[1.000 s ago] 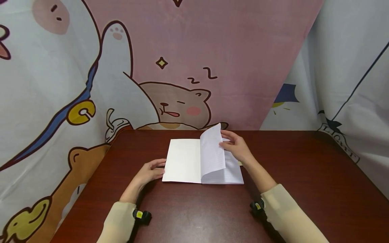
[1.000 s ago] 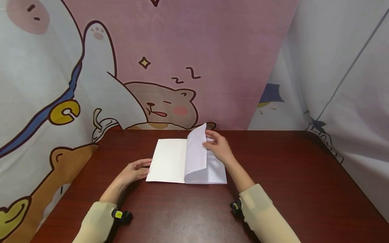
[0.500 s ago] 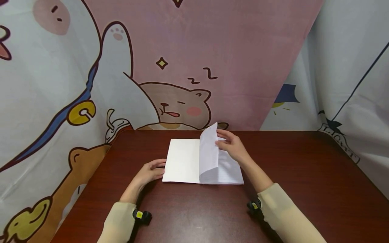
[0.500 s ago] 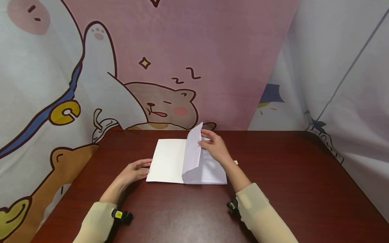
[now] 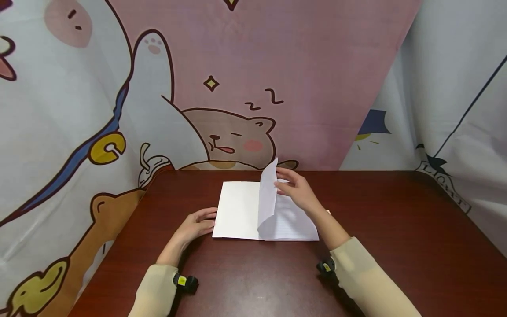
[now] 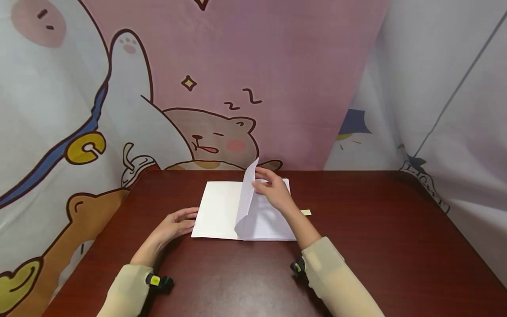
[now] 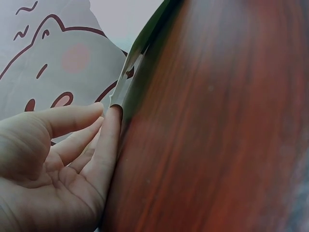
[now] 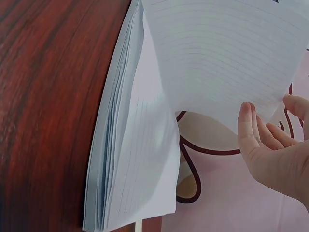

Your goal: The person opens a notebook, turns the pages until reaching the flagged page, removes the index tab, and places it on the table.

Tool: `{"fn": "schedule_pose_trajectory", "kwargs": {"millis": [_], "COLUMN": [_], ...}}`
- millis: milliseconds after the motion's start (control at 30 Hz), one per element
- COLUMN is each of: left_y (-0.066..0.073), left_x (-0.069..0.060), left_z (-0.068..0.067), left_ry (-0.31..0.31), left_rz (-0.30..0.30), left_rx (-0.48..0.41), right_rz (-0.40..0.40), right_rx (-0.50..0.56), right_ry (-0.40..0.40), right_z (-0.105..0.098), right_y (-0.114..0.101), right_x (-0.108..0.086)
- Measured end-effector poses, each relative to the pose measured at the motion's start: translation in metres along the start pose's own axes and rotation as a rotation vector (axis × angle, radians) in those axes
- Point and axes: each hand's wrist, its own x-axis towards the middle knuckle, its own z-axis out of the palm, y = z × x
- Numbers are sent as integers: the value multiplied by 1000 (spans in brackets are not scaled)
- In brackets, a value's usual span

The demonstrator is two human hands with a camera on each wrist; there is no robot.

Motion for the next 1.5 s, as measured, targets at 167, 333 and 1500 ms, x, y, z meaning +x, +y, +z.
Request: {"fn": "schedule_pose_trajectory", "kwargs": {"millis": [167, 333, 1500], "left_y": [-1, -1, 0], "left_x": [0, 0, -1], "left_z": [0, 0, 0], "left_ry": [-1, 2, 36], "left_rz": [1, -3, -10], "left_rx": [2, 2, 3], "right_rz": [-1, -9, 1], "right_rx": [4, 17, -4], "right_ry": [-13, -22, -27], "right_z": [3, 8, -1], "right_y": [0, 1, 2], "right_x": [2, 3, 1]}}
